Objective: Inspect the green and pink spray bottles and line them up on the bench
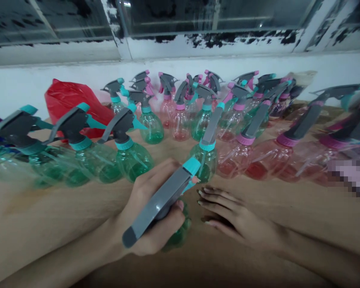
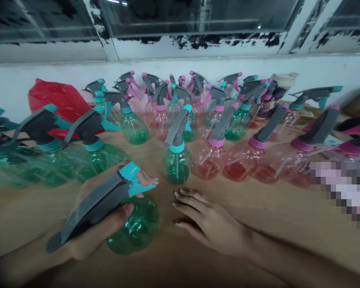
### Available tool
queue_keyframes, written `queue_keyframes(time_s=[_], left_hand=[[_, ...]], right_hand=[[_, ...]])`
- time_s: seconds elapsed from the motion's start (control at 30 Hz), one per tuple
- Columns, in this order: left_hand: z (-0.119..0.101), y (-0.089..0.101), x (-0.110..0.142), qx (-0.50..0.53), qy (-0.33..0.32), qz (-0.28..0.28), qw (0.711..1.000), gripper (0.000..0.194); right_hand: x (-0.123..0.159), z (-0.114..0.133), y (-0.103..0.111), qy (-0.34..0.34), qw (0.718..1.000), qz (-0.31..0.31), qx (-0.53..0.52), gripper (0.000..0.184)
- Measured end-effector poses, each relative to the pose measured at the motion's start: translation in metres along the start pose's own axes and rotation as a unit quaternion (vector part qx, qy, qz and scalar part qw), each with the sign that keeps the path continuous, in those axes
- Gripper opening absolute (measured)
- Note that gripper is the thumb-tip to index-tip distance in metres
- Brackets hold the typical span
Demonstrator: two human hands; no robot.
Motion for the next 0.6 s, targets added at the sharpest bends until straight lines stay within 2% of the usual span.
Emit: queue_keyframes(time_s=[0.1, 0.3, 0.5, 0.6], left_hand=[[-0.0017, 0.0007, 0.0004, 0.039, -0.028, 0.016, 0.999, 0.027], [-0.0001, 0.0017, 0.0, 0.038, -0.01, 0.033, 0.999, 0.022], [-0.0015, 0.0038, 0.0018, 0.041, -0.024, -0.01, 0.999, 0.03], [-0.0002, 0.0036, 0.0033, 0.035, -0.009, -0.019, 0.999, 0.025]], right_hand=[[0.0001, 0.0002, 0.0001, -0.001, 1.0, 0.002, 0.004, 0.042], [0.0002, -0.0011, -0.0003, 0.001, 1.0, -0.004, -0.016, 0.04], [0.0001, -0.0045, -0.0021, -0.012, 0.999, 0.008, -0.041, 0.041], [0.0, -0.0055, -0.0016, -0.016, 0.998, 0.01, -0.054, 0.04]])
Point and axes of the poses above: each hand's wrist, its own x-axis away from the middle knuckle, its own y-axis out of the back of the hand, z = x × y, the point moved 8 cm from there along -x, towards the middle knuckle, and after that the axes turned 5 degrees about z, right-handed, at the moved point
